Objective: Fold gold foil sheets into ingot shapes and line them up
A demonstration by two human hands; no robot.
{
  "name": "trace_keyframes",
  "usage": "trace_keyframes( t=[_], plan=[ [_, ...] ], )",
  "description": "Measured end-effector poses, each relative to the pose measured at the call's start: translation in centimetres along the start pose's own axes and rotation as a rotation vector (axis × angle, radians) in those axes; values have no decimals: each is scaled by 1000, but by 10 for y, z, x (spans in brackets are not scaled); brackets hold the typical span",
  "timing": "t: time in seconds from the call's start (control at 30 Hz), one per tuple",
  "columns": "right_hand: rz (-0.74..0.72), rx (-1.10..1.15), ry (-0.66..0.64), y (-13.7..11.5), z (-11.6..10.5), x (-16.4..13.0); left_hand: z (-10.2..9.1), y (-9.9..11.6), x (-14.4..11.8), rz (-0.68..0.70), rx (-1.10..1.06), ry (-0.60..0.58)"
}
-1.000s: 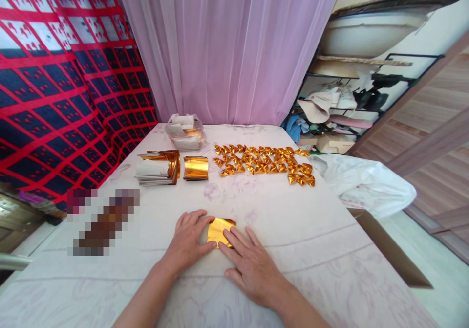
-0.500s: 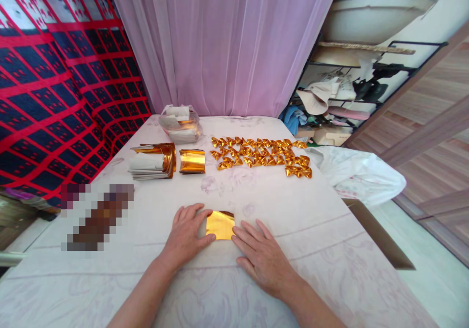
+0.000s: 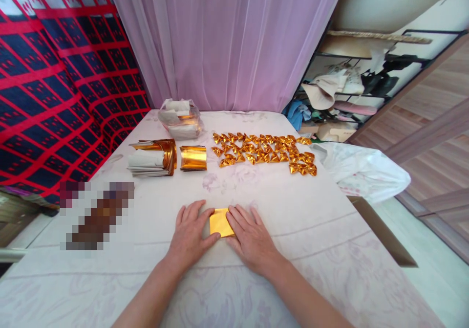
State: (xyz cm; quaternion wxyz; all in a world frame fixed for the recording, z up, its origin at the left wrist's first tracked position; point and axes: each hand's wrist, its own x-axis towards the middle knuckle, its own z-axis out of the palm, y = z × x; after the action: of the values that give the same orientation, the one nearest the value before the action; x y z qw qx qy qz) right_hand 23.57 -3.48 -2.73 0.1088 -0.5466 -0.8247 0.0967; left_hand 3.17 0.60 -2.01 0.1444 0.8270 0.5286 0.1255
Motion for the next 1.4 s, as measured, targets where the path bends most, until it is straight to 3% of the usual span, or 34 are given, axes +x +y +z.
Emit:
trace_keyframes(
  t=[0.2, 0.3, 0.5, 0.67, 1.0, 1.17, 1.3, 1.4],
  plan=[
    [88, -92, 10, 11, 1, -18, 2, -1, -1, 7, -1, 17],
    [119, -160, 91, 8, -1, -25, 3, 0, 0, 16, -7, 38],
    [-35, -119, 102, -8, 0, -30, 2, 0, 0, 26, 14, 33],
    [7, -118, 83, -4, -1, -36, 3, -1, 0, 22, 12, 32],
    [36, -143, 248, 13, -6, -54, 5, -2, 0, 14, -8, 48],
    [-45, -84, 329, 6, -15, -37, 4, 0, 0, 14, -4, 43],
    [-204, -10, 249, -6, -8, -9, 3, -1, 0, 20, 12, 36],
    [-157, 2, 190, -6, 0, 3, 3, -1, 0, 22, 22, 26]
  ],
)
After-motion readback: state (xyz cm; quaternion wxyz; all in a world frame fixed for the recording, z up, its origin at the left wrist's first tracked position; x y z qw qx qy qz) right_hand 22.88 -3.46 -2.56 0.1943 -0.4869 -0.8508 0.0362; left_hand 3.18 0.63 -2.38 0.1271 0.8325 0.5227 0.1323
